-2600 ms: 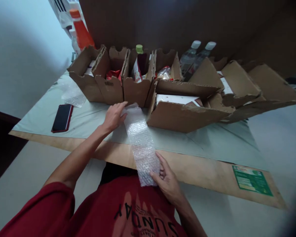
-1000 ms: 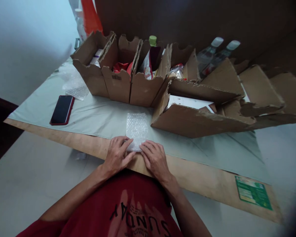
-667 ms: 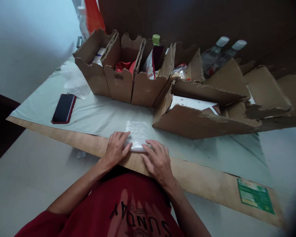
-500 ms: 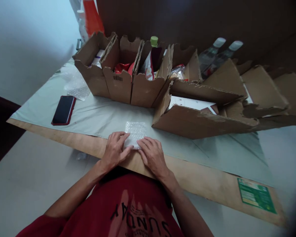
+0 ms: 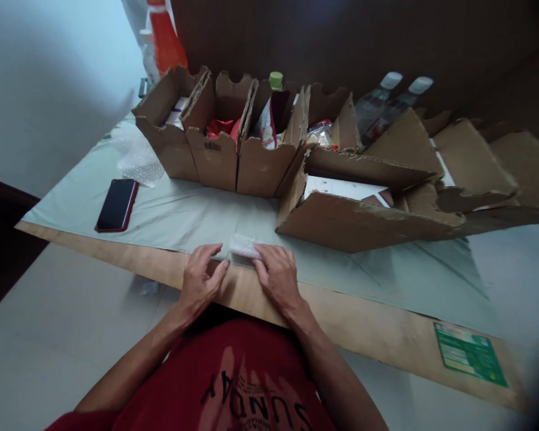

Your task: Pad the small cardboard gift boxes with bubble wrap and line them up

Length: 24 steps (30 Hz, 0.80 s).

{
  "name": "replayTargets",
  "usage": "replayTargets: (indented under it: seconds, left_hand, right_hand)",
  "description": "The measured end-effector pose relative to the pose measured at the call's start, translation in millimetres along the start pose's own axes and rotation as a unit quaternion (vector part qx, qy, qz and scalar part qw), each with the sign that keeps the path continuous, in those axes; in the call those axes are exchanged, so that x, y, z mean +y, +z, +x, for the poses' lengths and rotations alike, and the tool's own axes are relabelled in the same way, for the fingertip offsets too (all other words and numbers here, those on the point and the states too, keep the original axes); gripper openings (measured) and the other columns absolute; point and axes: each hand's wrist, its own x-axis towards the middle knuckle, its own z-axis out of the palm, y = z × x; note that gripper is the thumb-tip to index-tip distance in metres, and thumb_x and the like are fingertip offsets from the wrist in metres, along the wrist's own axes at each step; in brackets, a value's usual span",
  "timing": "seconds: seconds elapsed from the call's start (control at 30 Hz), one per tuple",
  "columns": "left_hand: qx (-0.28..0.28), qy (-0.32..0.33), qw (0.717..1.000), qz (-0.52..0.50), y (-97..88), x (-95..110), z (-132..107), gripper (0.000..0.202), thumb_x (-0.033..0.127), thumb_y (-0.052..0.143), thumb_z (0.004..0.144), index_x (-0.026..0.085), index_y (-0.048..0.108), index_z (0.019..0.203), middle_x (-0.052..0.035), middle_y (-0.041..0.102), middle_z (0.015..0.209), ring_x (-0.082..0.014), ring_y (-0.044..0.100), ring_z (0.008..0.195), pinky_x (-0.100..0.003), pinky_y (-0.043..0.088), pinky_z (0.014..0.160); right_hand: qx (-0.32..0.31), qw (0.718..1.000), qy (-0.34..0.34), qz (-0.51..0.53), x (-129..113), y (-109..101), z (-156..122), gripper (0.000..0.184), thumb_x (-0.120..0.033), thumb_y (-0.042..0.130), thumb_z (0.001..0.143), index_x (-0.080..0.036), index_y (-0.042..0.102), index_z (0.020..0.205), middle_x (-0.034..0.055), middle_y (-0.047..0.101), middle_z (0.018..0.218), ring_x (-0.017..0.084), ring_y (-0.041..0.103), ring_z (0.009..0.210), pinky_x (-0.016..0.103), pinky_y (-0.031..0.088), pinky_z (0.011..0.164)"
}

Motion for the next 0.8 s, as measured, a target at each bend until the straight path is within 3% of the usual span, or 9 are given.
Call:
replayTargets:
  seconds: [0.13, 0.2, 0.27, 0.37, 0.43, 0.47, 0.6, 0.7, 0.8]
  left_hand:
    - [-0.085, -0.135, 0.971, -0.177, 5.9, 18, -23, 0.039, 0.038, 0.063, 0.094, 0.017, 0.065, 0.128, -0.0119, 0.072, 0.125, -0.0246, 0.069, 0.116, -0.037, 0.056, 0.099]
    - [-0.109, -0.167, 0.951, -0.238, 14.1, 26, -26, 0.045, 0.040, 0.063, 0.094, 0.017, 0.062, 0.132, -0.0119, 0.072, 0.129, -0.0248, 0.069, 0.117, -0.037, 0.056, 0.100]
    - [-0.114, -0.180, 0.941, -0.262, 20.2, 31, -25, 0.042, 0.039, 0.062, 0.093, 0.016, 0.064, 0.128, -0.0105, 0.075, 0.121, -0.0235, 0.072, 0.108, -0.036, 0.058, 0.095]
    - [-0.135, -0.130, 0.955, -0.228, 23.6, 38, -21, 0.031, 0.030, 0.064, 0.088, 0.017, 0.069, 0.115, -0.0083, 0.077, 0.109, -0.0225, 0.072, 0.100, -0.034, 0.059, 0.089]
    - [-0.181, -0.061, 0.961, -0.201, 25.5, 44, -19, 0.026, 0.024, 0.064, 0.085, 0.019, 0.071, 0.109, -0.0077, 0.077, 0.106, -0.0231, 0.072, 0.100, -0.035, 0.058, 0.090]
    - [-0.203, -0.029, 0.959, -0.195, 27.2, 48, -19, 0.025, 0.022, 0.063, 0.084, 0.020, 0.072, 0.107, -0.0077, 0.077, 0.106, -0.0236, 0.072, 0.101, -0.035, 0.058, 0.091]
    - [-0.251, 0.017, 0.946, -0.203, 37.9, 57, -18, 0.035, 0.021, 0.063, 0.085, 0.023, 0.069, 0.119, -0.0089, 0.077, 0.113, -0.0250, 0.073, 0.107, -0.038, 0.059, 0.094]
    - [-0.252, 0.042, 0.943, -0.215, 42.6, 59, -4, 0.058, 0.027, 0.069, 0.087, 0.027, 0.056, 0.143, -0.0107, 0.072, 0.129, -0.0271, 0.068, 0.121, -0.042, 0.055, 0.104]
    - [-0.209, 0.067, 0.950, -0.224, 45.3, 62, 20, 0.057, 0.031, 0.069, 0.090, 0.027, 0.054, 0.144, -0.0129, 0.069, 0.136, -0.0279, 0.065, 0.126, -0.044, 0.053, 0.108]
  right_hand:
    - [0.025, 0.984, 0.090, 0.152, -7, 2, -13, 0.023, -0.027, 0.059, 0.096, -0.021, 0.068, 0.116, 0.0070, 0.076, 0.106, 0.023, 0.068, 0.095, 0.037, 0.054, 0.085]
    - [0.011, 0.961, 0.124, 0.247, -13, -2, -25, 0.021, -0.031, 0.060, 0.095, -0.022, 0.068, 0.113, 0.0046, 0.075, 0.100, 0.021, 0.068, 0.089, 0.033, 0.055, 0.081]
    - [0.003, 0.955, 0.124, 0.271, -14, -13, -36, 0.020, -0.033, 0.064, 0.092, -0.022, 0.068, 0.109, 0.0061, 0.074, 0.106, 0.022, 0.069, 0.097, 0.035, 0.056, 0.088]
    - [-0.023, 0.956, 0.106, 0.273, -8, -42, -47, 0.043, -0.034, 0.072, 0.086, -0.022, 0.065, 0.127, 0.0117, 0.065, 0.136, 0.025, 0.065, 0.115, 0.040, 0.052, 0.103]
    - [-0.063, 0.946, 0.104, 0.300, -3, -64, -51, 0.070, -0.034, 0.078, 0.082, -0.023, 0.052, 0.145, 0.0132, 0.059, 0.145, 0.024, 0.066, 0.116, 0.038, 0.054, 0.100]
    - [-0.084, 0.942, 0.104, 0.307, -2, -75, -53, 0.073, -0.032, 0.079, 0.081, -0.024, 0.051, 0.147, 0.0122, 0.061, 0.144, 0.024, 0.067, 0.114, 0.036, 0.055, 0.098]
    - [-0.099, 0.962, 0.080, 0.240, 3, -118, -55, 0.029, -0.019, 0.068, 0.087, -0.027, 0.070, 0.115, 0.0024, 0.076, 0.108, 0.021, 0.071, 0.099, 0.032, 0.057, 0.090]
    - [0.013, 0.987, 0.063, 0.148, 16, -167, -48, 0.022, -0.028, 0.066, 0.091, -0.029, 0.069, 0.113, 0.0022, 0.075, 0.103, 0.021, 0.071, 0.091, 0.033, 0.058, 0.081]
    - [0.263, 0.962, 0.070, 0.015, 39, -225, -27, 0.030, -0.041, 0.071, 0.089, -0.027, 0.066, 0.116, 0.0062, 0.072, 0.108, 0.023, 0.068, 0.089, 0.037, 0.057, 0.078]
